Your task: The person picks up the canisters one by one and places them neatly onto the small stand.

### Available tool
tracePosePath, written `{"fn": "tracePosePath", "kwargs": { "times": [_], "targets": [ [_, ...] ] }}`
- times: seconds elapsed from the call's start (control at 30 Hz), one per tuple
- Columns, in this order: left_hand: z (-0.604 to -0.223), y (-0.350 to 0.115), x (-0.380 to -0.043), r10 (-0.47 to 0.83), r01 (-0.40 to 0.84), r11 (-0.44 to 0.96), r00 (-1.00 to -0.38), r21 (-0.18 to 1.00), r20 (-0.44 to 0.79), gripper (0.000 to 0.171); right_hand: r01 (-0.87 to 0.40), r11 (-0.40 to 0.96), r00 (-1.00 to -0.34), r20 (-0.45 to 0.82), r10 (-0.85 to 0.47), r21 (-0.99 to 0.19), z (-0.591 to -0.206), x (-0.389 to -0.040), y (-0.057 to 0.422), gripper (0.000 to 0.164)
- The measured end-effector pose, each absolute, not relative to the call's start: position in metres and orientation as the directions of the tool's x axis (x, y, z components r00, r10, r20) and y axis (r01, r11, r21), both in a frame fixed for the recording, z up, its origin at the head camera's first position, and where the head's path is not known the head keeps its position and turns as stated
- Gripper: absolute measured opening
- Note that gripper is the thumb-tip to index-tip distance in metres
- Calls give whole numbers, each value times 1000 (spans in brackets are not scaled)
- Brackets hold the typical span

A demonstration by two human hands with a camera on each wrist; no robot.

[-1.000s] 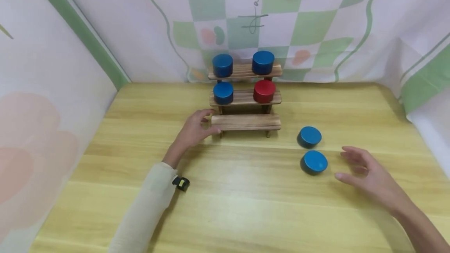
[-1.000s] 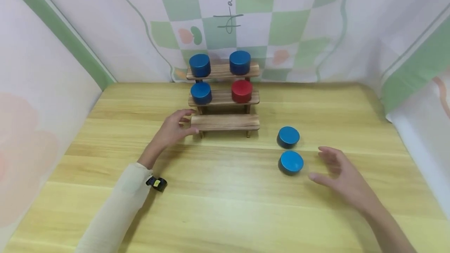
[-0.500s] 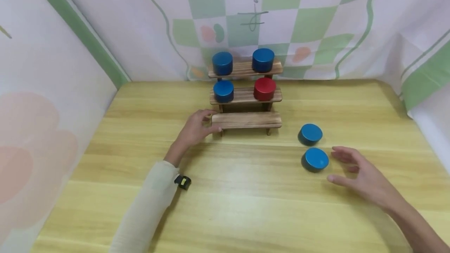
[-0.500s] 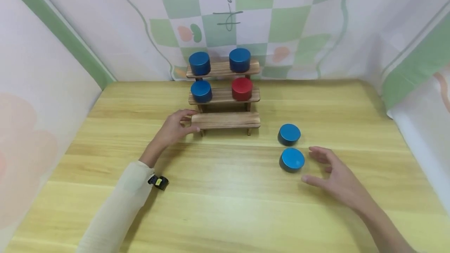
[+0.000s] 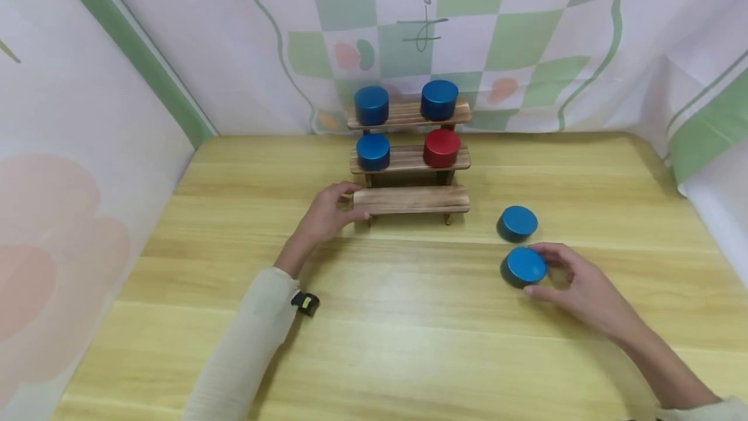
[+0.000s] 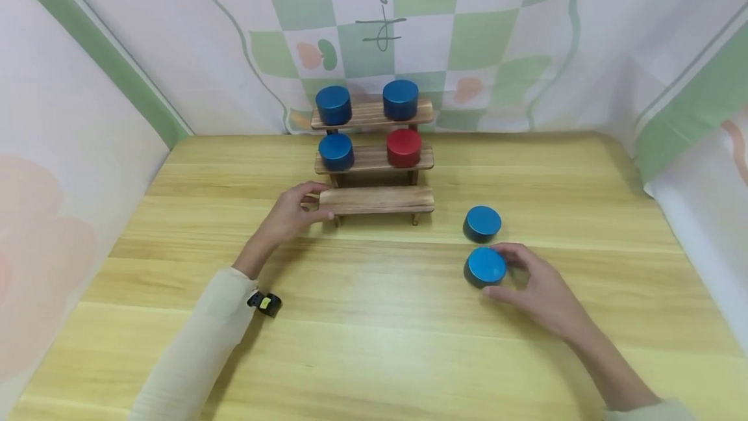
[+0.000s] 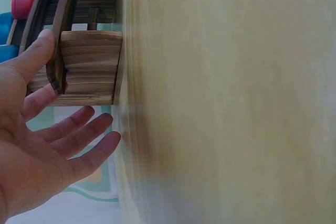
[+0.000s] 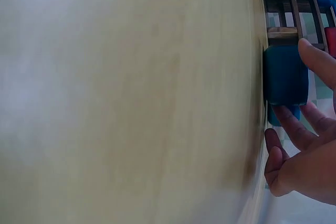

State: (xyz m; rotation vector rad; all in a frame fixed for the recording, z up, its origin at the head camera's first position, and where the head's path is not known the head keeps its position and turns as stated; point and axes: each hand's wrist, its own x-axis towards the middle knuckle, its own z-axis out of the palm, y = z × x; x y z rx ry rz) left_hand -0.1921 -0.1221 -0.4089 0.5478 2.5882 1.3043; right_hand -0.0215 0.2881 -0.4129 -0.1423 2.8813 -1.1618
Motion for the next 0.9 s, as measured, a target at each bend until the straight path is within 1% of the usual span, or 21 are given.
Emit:
{"fn": "tracePosePath", "kwargs": {
  "times": [0.13, 0.37, 0.53, 0.7, 0.9],
  "targets": [
    [-408, -122, -192, 405, 237, 548, -914, 802, -7, 56, -95, 738, -994, 23, -107, -668, -411, -24, 282, 65],
    [-406, -121, -193, 413, 249, 557, -911, 792, -4, 56, -129, 718, -989, 36, -143, -684, -396, -33, 266, 61],
    [-405, -122, -193, 416, 256, 562, -910, 786, -1, 56, -161, 722, -984, 54, -168, -673, -380, -50, 247, 61],
    [-406, -123, -193, 419, 265, 565, -908, 782, 5, 56, -167, 694, -981, 51, -185, -701, -365, -71, 225, 62],
    [-407, -123, -194, 441, 312, 571, -897, 759, 37, 57, -205, 643, -976, 101, -195, -738, -356, -98, 194, 63]
  ]
}}
